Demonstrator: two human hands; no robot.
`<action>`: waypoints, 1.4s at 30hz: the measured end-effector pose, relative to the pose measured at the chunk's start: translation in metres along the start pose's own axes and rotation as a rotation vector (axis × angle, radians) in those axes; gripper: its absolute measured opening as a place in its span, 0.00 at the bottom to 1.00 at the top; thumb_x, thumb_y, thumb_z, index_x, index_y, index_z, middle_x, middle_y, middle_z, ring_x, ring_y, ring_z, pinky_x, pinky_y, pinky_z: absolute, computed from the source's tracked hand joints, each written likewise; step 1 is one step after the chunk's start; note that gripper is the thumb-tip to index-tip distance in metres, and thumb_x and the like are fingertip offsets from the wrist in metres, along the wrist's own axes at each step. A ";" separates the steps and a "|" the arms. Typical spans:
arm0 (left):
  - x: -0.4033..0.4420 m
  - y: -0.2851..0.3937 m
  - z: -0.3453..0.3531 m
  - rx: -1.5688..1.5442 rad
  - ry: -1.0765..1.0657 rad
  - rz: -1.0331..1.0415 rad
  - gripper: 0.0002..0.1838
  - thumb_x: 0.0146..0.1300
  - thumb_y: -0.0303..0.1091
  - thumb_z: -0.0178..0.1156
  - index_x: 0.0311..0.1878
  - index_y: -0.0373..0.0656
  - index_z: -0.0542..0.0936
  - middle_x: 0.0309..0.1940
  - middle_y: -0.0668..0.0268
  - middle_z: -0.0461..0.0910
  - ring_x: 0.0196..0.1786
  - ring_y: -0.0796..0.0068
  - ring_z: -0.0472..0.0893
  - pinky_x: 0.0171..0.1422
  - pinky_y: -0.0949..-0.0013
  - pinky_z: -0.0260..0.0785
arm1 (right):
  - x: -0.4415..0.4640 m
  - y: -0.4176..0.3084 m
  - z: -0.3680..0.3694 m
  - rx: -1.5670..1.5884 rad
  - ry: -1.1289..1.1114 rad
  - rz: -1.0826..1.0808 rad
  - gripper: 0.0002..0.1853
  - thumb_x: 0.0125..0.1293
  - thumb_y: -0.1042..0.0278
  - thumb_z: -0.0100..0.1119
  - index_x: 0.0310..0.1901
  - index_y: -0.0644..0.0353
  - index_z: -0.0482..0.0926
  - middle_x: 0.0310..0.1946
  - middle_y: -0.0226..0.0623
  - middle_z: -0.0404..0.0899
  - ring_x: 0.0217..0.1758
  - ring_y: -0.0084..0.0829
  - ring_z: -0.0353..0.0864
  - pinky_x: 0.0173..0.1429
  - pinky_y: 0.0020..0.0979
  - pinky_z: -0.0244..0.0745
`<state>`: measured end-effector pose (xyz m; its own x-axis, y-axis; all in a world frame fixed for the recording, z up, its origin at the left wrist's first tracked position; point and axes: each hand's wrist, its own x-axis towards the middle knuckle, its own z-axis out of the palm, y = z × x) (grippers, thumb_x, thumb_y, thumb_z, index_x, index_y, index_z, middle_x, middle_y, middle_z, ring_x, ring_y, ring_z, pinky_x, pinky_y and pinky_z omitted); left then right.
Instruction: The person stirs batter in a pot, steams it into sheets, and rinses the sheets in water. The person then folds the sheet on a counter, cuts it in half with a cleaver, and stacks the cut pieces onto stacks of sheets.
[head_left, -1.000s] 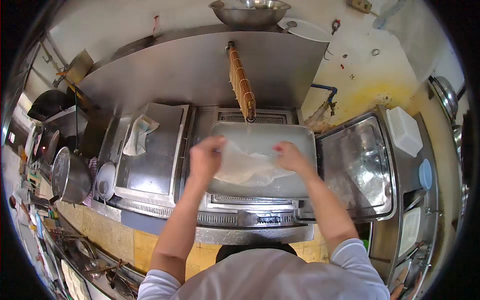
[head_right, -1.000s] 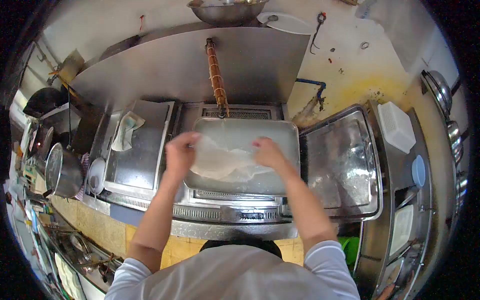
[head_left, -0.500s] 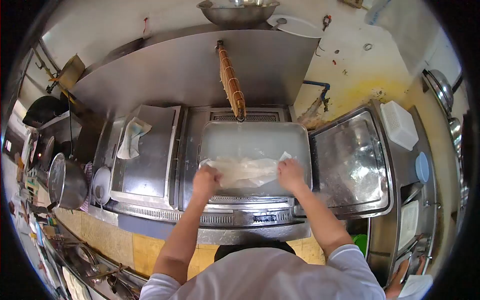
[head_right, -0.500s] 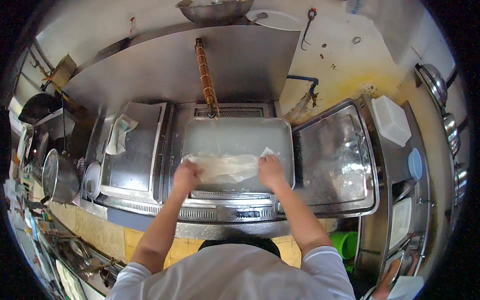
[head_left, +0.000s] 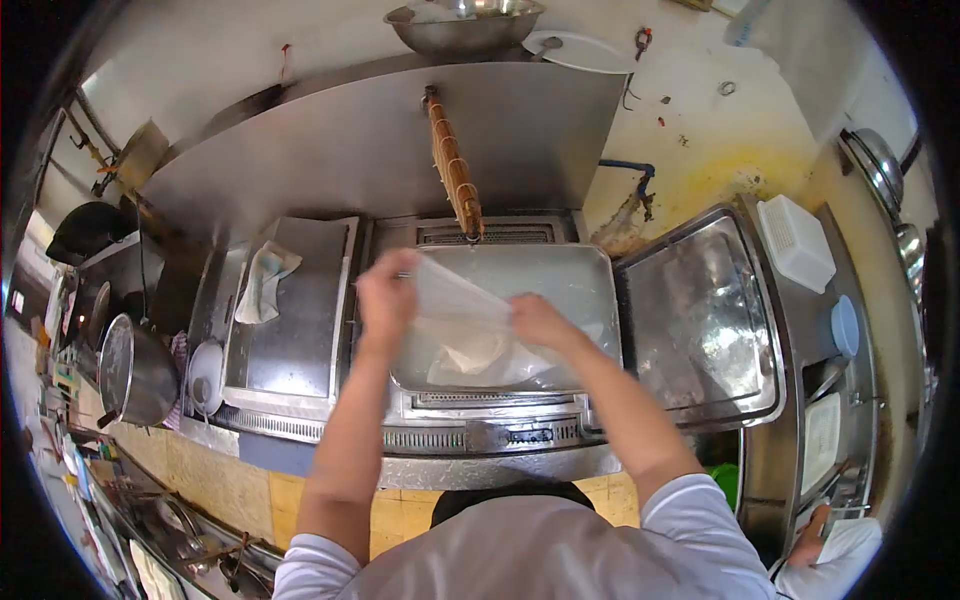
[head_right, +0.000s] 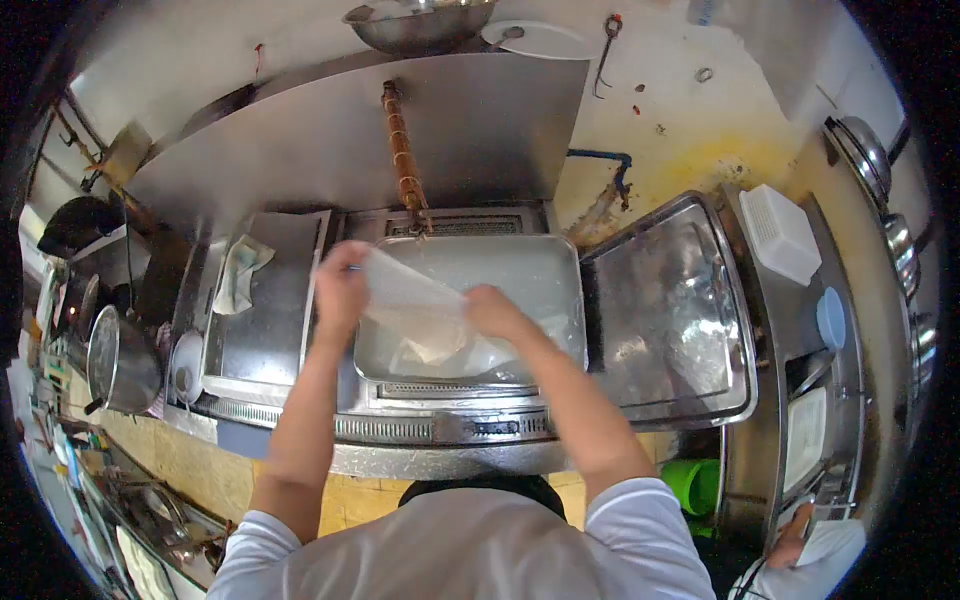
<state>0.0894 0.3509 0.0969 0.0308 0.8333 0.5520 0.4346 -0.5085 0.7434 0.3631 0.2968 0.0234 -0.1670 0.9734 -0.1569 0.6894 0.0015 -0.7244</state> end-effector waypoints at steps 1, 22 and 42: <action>0.006 -0.007 -0.022 -0.028 0.086 -0.055 0.15 0.60 0.17 0.58 0.48 0.39 0.86 0.42 0.50 0.88 0.44 0.52 0.89 0.50 0.60 0.80 | 0.000 0.053 -0.003 -0.169 0.030 -0.010 0.14 0.62 0.68 0.58 0.45 0.65 0.87 0.46 0.60 0.85 0.52 0.57 0.85 0.60 0.47 0.79; -0.018 -0.011 0.013 0.113 -0.131 -0.002 0.09 0.63 0.29 0.66 0.46 0.44 0.88 0.39 0.54 0.89 0.44 0.53 0.89 0.48 0.58 0.79 | -0.015 0.010 -0.033 0.127 0.195 -0.083 0.13 0.69 0.66 0.58 0.46 0.66 0.85 0.42 0.52 0.87 0.51 0.40 0.87 0.53 0.38 0.79; -0.111 -0.029 -0.026 0.458 -0.875 0.051 0.17 0.71 0.50 0.61 0.41 0.48 0.89 0.33 0.50 0.86 0.38 0.46 0.86 0.47 0.50 0.79 | -0.088 -0.064 -0.212 0.464 1.229 0.007 0.14 0.75 0.64 0.59 0.50 0.67 0.84 0.43 0.40 0.86 0.48 0.31 0.81 0.60 0.35 0.73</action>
<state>0.0504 0.2670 0.0239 0.6334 0.7732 -0.0318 0.7147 -0.5687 0.4071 0.4836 0.2600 0.2258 0.7522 0.5458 0.3692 0.3411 0.1568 -0.9269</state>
